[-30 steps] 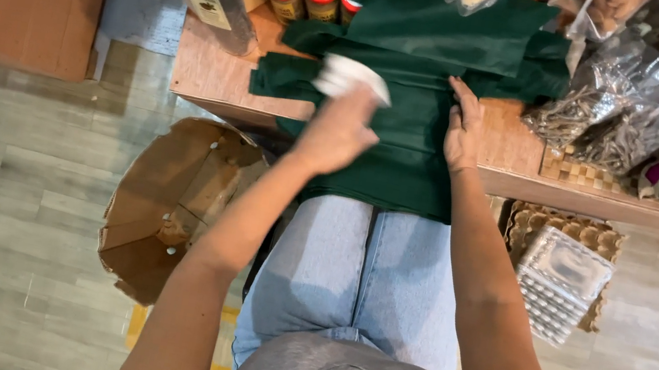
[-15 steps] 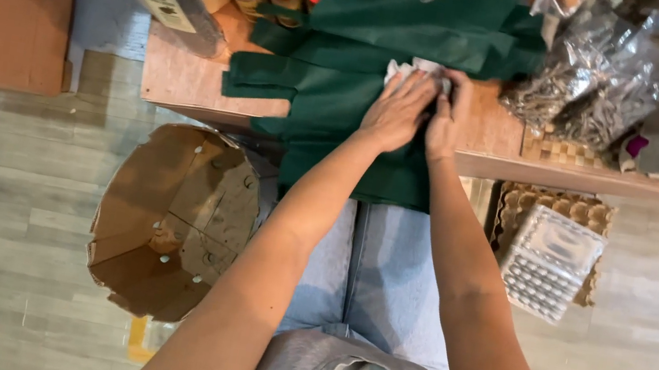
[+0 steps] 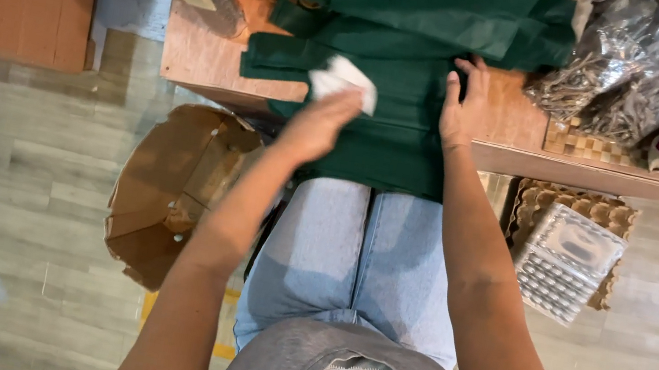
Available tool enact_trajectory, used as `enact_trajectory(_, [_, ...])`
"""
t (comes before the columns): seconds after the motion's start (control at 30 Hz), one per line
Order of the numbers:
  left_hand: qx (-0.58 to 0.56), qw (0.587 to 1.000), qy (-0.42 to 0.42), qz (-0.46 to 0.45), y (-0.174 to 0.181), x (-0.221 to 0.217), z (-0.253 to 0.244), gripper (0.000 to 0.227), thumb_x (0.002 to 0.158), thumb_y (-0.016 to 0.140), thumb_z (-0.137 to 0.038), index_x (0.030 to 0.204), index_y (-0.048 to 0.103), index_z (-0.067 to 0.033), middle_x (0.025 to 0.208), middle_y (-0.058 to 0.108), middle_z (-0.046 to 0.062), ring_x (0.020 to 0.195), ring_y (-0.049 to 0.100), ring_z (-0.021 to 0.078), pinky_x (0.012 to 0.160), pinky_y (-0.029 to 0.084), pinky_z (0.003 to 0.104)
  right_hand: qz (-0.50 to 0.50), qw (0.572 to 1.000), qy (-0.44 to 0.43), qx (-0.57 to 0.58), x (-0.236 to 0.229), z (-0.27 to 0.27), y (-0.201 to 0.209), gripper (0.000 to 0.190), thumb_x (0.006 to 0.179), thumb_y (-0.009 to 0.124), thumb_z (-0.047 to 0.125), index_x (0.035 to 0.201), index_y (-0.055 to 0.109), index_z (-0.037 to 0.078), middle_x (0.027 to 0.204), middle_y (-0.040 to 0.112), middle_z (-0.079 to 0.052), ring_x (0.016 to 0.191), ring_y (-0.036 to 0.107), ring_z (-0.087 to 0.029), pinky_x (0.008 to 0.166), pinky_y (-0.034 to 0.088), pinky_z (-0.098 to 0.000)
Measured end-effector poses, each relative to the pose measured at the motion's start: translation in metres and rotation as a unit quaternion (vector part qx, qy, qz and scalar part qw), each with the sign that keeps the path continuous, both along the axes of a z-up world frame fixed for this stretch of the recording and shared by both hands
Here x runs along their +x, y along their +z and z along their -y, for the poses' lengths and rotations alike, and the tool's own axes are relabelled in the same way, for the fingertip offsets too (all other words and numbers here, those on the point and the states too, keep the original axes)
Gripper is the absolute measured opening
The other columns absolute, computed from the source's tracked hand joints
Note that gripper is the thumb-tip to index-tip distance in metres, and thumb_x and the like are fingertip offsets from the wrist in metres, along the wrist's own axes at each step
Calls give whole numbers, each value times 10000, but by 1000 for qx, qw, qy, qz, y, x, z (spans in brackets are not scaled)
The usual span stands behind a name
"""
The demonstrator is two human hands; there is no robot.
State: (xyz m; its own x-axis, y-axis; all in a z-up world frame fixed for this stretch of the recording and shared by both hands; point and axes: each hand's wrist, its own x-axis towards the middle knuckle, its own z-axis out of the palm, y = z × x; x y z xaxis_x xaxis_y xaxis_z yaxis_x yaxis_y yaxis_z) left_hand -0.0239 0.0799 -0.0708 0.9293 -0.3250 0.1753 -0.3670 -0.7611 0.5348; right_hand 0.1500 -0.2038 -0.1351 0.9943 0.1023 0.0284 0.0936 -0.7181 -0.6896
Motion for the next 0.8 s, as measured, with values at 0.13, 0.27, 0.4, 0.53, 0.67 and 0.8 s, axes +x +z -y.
enact_trajectory(0.13, [-42, 991, 123, -9, 3, -18, -54, 443, 1078, 445, 48, 1490, 596, -13, 1636, 514, 167, 1511, 483, 334, 1278, 388, 430, 2, 1000, 3, 3, -1, -1, 1, 224, 1127, 546, 413, 1333, 631, 391, 1602, 493, 99, 1495, 497, -196, 1265, 362, -443])
enact_trajectory(0.27, [-163, 980, 75, -82, 8, 7, 47, 646, 1012, 476, 124, 1590, 537, -157, 1694, 438, 113, 1583, 420, 275, 1354, 259, 394, 136, 974, 59, 170, -12, -9, 20, 328, 1110, 520, 290, 1303, 704, 100, 1456, 572, -189, 1390, 525, -350, 1218, 340, -460])
enact_trajectory(0.4, [-160, 980, -90, -79, -58, 40, 101, 643, 848, 466, 171, 1355, 753, -102, 1470, 689, 92, 1451, 579, 241, 1267, 379, 357, 132, 971, 62, 190, -12, -10, 25, 346, 1099, 511, 291, 1292, 699, 74, 1459, 556, -190, 1397, 524, -353, 1198, 366, -452])
enact_trajectory(0.53, [-105, 975, 12, -193, -50, 35, 57, 640, 773, 496, 117, 1208, 836, -206, 1350, 767, 72, 1212, 702, 327, 1011, 506, 374, 123, 975, 64, 175, -14, -8, 25, 390, 1109, 501, 359, 1293, 704, 80, 1472, 538, -173, 1409, 514, -355, 1198, 376, -464])
enact_trajectory(0.67, [-165, 945, 84, -270, -28, 4, -14, 543, 954, 500, 56, 1212, 830, -290, 1343, 766, 97, 1067, 714, 287, 895, 476, 340, 109, 980, 57, 159, -14, -10, 30, 366, 1091, 523, 331, 1301, 704, 92, 1491, 530, -155, 1405, 515, -354, 1184, 392, -479])
enact_trajectory(0.8, [-136, 895, 227, -360, -2, -27, -57, 515, 1002, 478, 22, 1172, 839, -304, 1443, 713, 101, 1165, 692, 314, 985, 479, 348, 110, 978, 51, 171, -14, -9, 24, 330, 1068, 560, 287, 1278, 715, 85, 1477, 536, -158, 1407, 512, -356, 1188, 395, -486])
